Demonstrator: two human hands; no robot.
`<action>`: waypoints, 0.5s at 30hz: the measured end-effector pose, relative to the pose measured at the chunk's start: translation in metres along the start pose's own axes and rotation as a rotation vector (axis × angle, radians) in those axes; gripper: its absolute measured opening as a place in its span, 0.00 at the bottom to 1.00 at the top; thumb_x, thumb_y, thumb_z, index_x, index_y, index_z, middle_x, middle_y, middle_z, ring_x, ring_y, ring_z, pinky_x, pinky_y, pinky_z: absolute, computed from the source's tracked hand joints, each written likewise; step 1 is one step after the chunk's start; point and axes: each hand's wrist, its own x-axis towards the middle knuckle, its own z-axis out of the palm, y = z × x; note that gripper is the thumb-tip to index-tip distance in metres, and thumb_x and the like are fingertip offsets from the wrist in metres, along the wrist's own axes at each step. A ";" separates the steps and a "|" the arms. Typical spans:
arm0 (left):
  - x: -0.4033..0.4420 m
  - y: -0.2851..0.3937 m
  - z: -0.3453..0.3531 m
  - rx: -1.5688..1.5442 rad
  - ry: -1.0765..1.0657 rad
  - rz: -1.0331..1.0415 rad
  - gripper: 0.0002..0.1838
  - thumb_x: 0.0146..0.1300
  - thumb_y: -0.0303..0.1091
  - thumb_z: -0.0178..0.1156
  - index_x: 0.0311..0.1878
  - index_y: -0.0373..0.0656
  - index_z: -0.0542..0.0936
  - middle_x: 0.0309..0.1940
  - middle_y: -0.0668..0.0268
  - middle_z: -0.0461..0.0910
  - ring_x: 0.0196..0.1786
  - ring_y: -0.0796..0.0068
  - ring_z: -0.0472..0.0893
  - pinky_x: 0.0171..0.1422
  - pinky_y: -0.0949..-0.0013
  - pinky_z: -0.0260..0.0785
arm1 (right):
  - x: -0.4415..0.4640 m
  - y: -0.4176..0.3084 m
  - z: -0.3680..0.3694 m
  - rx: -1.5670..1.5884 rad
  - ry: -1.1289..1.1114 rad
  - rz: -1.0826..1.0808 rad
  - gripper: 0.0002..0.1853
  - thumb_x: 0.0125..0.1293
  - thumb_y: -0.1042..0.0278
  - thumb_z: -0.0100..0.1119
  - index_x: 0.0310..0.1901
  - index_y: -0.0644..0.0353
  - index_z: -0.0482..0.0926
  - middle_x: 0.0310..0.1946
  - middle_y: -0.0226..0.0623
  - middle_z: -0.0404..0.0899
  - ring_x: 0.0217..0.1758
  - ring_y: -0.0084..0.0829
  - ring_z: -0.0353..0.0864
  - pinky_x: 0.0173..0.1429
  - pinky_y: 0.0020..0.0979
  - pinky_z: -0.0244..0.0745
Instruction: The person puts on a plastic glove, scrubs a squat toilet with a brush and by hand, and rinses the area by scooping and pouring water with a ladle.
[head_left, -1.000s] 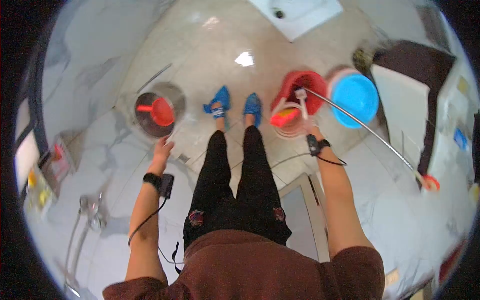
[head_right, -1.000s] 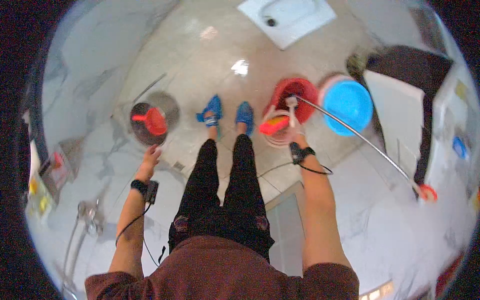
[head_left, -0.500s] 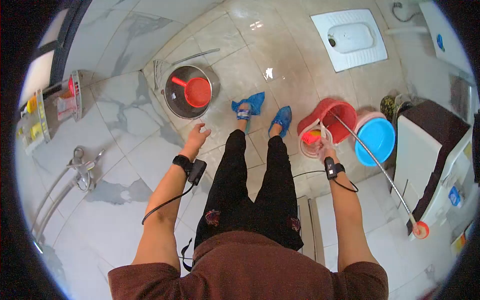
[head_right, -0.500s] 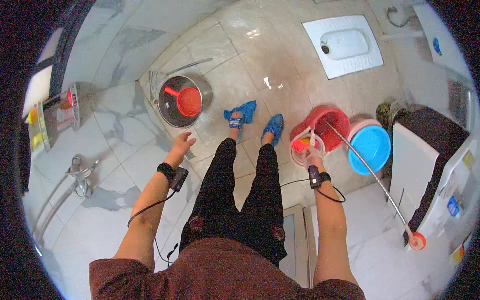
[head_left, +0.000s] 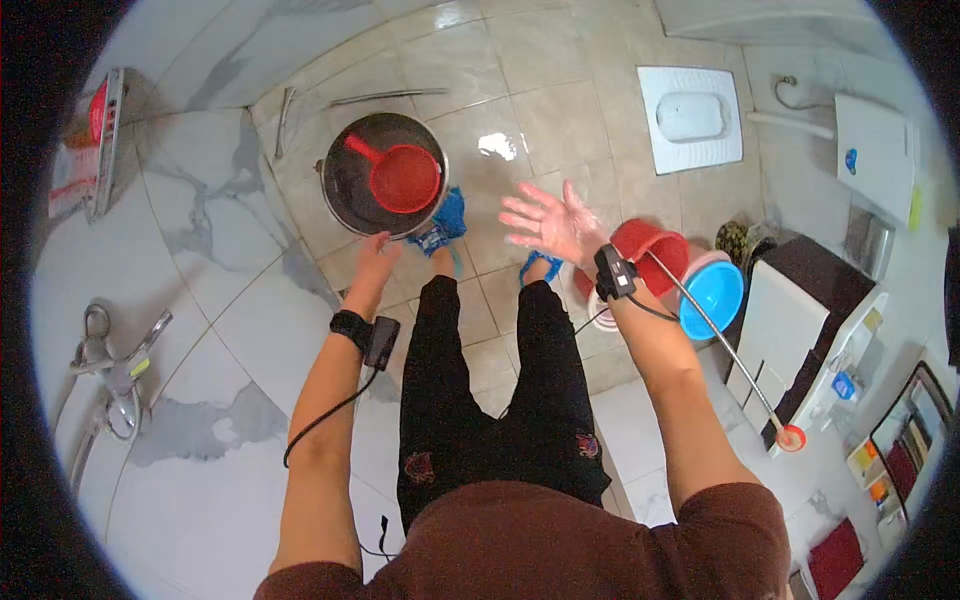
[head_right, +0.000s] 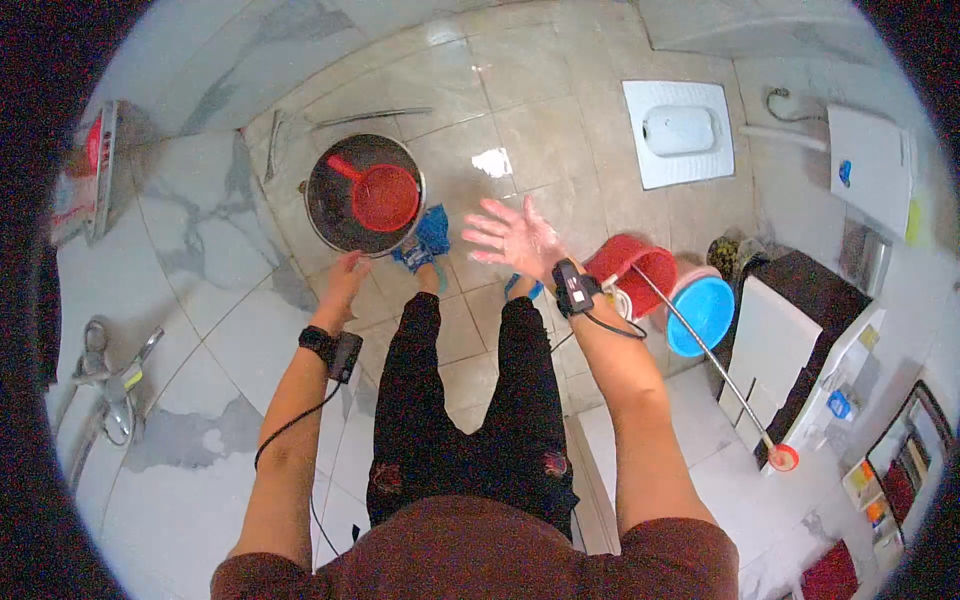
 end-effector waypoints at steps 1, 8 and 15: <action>0.005 -0.009 -0.004 0.062 0.003 0.065 0.24 0.55 0.39 0.55 0.53 0.37 0.67 0.50 0.58 0.69 0.55 0.69 0.67 0.58 0.68 0.57 | 0.022 0.006 0.005 -0.001 -0.015 -0.001 0.38 0.58 0.35 0.33 0.62 0.56 0.50 0.59 0.49 0.56 0.61 0.47 0.58 0.60 0.52 0.56; -0.003 -0.006 0.018 -0.189 -0.132 0.197 0.21 0.54 0.39 0.56 0.48 0.38 0.71 0.42 0.55 0.74 0.45 0.64 0.74 0.50 0.68 0.64 | 0.152 0.043 0.027 -0.100 0.204 0.067 0.42 0.57 0.32 0.31 0.64 0.56 0.41 0.63 0.48 0.46 0.65 0.45 0.49 0.61 0.54 0.54; 0.038 -0.070 0.012 -0.323 0.038 -0.033 0.19 0.55 0.37 0.56 0.46 0.35 0.70 0.44 0.56 0.73 0.46 0.67 0.73 0.51 0.69 0.63 | 0.253 0.072 -0.041 -1.464 -0.036 -0.026 0.42 0.43 0.53 0.64 0.59 0.59 0.57 0.60 0.50 0.53 0.62 0.47 0.56 0.61 0.40 0.58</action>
